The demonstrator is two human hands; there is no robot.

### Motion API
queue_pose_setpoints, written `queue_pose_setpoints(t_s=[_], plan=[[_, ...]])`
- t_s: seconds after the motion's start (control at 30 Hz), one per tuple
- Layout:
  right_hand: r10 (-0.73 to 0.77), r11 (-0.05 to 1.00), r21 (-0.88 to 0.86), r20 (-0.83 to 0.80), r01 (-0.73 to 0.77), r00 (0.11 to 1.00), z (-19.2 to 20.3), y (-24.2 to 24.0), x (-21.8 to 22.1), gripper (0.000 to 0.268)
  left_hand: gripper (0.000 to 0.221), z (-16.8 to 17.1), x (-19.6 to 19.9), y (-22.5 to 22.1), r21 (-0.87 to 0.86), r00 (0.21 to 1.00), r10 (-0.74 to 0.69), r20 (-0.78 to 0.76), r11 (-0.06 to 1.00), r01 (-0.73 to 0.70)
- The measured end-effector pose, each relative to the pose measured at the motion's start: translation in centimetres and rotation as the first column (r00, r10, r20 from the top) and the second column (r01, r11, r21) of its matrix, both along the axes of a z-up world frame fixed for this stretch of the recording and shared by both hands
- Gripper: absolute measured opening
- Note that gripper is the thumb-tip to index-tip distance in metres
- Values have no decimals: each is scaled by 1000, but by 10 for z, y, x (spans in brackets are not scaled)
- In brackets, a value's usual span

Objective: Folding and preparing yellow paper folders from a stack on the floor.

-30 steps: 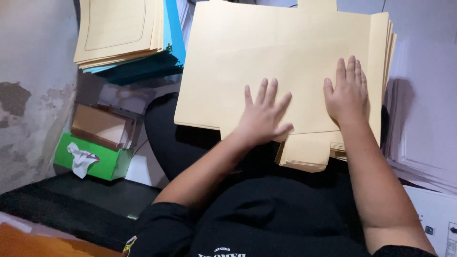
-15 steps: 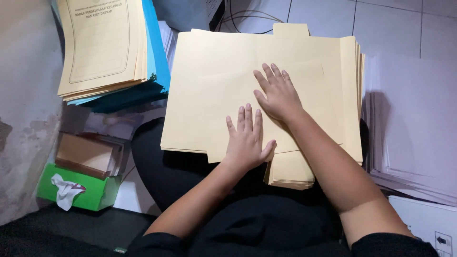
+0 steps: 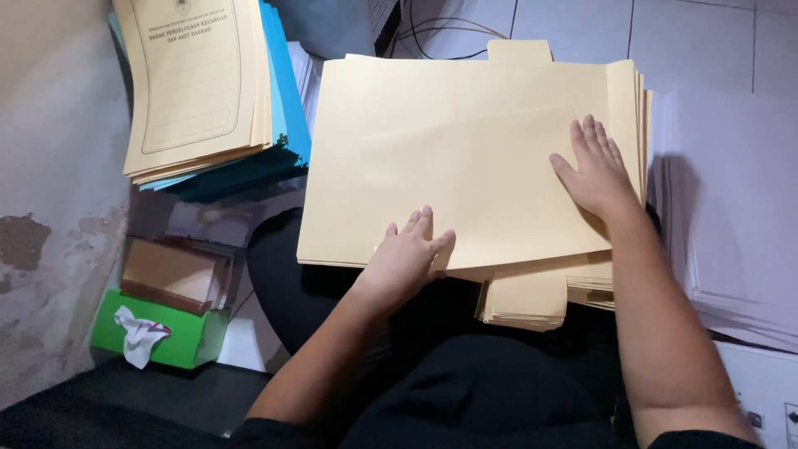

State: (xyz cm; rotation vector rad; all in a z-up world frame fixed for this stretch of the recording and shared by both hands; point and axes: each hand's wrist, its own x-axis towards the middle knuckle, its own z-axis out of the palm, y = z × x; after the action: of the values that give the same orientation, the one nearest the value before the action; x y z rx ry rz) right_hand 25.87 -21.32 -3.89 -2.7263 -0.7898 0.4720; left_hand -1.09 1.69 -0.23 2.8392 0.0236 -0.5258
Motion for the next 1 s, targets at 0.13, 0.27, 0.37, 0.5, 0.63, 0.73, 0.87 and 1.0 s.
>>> queue_pose_setpoints(t_s=[0.13, 0.27, 0.37, 0.5, 0.63, 0.73, 0.87, 1.0], plan=[[-358, 824, 192, -554, 534, 752, 113, -15, -77, 57, 35, 39, -23, 6, -132, 979, 56, 194, 991, -31], [71, 50, 762, -648, 646, 758, 92, -54, -92, 56, 31, 71, -53, 13, -395, 819, 259, 512, 918, -43], [595, -219, 603, -541, 767, 594, 93, -36, -111, 48, 38, 96, -75, 12, -641, 734, 395, 552, 764, 71], [499, 280, 841, -539, 462, 679, 99, 11, -147, 108, 30, 102, -94, 14, -785, 663, 523, 536, 598, 163], [433, 237, 809, -583, 537, 687, 49, 20, -155, 25, 35, 101, -112, 41, -727, 504, 607, 614, 684, 61], [41, 347, 757, -602, 554, 797, 76, 49, -174, 18, 39, 99, -121, 56, -966, 489, 844, 222, 259, -9], [-20, 396, 785, -511, 477, 859, 120, 95, -198, 29, 63, 18, -112, 54, -862, 609, 793, -20, -322, 391], [-45, 498, 726, -525, 475, 850, 149, 139, -216, 31, 29, 64, -108, 26, -984, 741, 662, -112, -176, 8]])
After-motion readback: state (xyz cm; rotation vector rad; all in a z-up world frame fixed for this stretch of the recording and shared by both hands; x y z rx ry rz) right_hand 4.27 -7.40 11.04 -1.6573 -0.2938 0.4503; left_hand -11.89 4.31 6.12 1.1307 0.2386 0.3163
